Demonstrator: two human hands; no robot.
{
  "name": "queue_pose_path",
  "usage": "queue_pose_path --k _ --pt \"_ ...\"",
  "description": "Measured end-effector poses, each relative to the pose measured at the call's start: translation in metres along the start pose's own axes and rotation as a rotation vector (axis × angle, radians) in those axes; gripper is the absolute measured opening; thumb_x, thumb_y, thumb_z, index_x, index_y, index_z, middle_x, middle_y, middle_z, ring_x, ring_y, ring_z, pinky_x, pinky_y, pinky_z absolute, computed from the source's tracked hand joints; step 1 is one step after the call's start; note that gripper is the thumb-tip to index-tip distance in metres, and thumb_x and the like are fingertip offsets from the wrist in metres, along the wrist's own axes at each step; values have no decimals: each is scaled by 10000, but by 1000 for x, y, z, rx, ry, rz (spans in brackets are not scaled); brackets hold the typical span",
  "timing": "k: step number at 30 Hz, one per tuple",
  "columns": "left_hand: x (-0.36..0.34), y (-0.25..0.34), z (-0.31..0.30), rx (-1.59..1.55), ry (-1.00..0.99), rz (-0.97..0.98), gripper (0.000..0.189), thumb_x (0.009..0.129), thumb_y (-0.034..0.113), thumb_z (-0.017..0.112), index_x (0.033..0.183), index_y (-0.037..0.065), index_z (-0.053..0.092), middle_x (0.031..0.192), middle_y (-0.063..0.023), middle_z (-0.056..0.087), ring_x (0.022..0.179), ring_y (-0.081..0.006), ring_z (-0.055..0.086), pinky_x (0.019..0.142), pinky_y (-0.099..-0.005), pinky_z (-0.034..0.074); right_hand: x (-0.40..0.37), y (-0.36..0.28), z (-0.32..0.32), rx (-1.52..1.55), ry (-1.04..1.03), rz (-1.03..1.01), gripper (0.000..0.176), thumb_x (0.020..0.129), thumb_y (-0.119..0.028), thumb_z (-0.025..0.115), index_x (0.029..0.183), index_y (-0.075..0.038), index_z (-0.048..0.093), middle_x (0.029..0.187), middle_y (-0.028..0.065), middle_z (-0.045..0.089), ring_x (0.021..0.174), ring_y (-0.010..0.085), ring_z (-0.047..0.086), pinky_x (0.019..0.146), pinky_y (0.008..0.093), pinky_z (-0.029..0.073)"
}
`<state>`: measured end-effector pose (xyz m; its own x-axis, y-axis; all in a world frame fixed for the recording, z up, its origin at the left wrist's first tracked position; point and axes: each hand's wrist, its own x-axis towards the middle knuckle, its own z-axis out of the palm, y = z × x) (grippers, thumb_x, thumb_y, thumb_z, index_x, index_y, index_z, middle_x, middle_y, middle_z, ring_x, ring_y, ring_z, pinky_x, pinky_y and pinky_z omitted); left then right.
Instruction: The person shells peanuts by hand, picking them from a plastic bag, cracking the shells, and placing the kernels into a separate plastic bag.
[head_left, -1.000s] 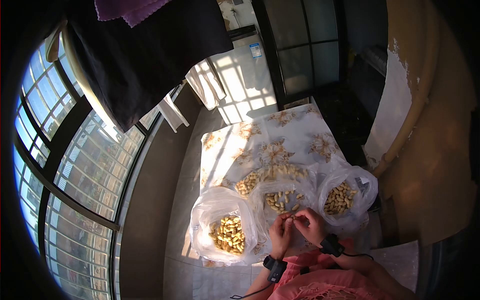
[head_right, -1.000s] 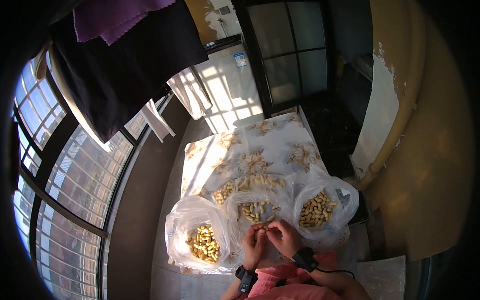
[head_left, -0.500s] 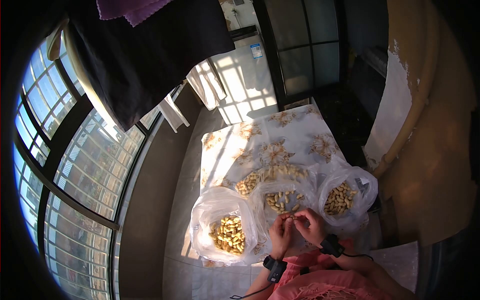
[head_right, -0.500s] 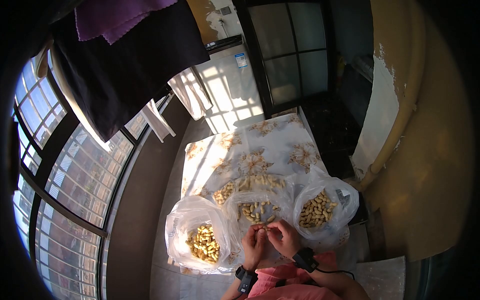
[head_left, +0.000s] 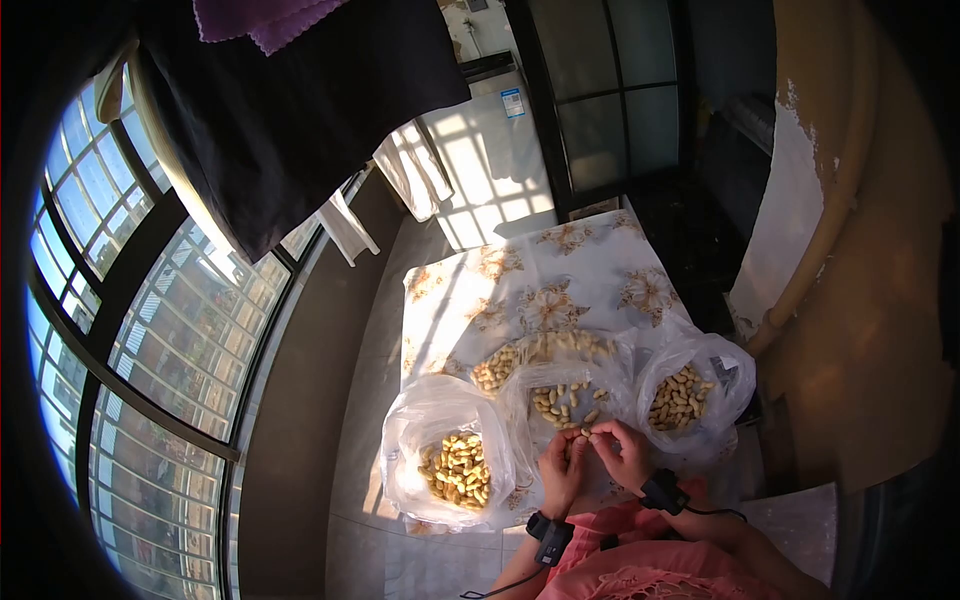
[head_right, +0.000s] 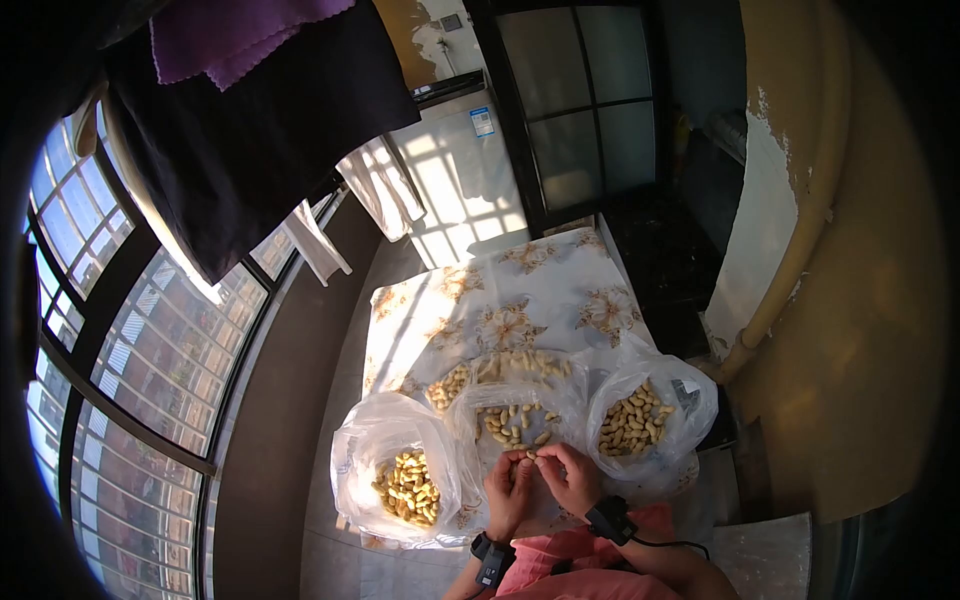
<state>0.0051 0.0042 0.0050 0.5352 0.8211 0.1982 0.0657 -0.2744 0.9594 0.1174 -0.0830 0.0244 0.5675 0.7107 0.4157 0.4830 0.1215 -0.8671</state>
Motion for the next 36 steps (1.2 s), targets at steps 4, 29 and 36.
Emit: queue_pose_path --k 4,29,36 --pt "0 0 1 -3 5 11 143 984 106 635 1075 -4 644 860 -24 673 763 -70 557 683 -237 480 0 2 0 20 -10 4 154 934 -104 668 1076 -47 650 912 113 700 758 233 688 644 319 523" --pt "2 0 0 21 -30 42 197 952 96 680 1117 -10 665 875 -39 707 779 -69 600 707 -238 505 0 -1 1 74 18 22 300 948 -62 623 1248 -43 613 955 105 704 831 194 692 730 300 537" --pt "2 1 0 42 -39 45 260 896 194 743 1117 66 694 775 -91 639 637 -186 565 617 -313 479 0 0 0 100 -2 31 260 977 -81 584 1231 -37 619 1000 126 694 856 211 693 743 306 539"
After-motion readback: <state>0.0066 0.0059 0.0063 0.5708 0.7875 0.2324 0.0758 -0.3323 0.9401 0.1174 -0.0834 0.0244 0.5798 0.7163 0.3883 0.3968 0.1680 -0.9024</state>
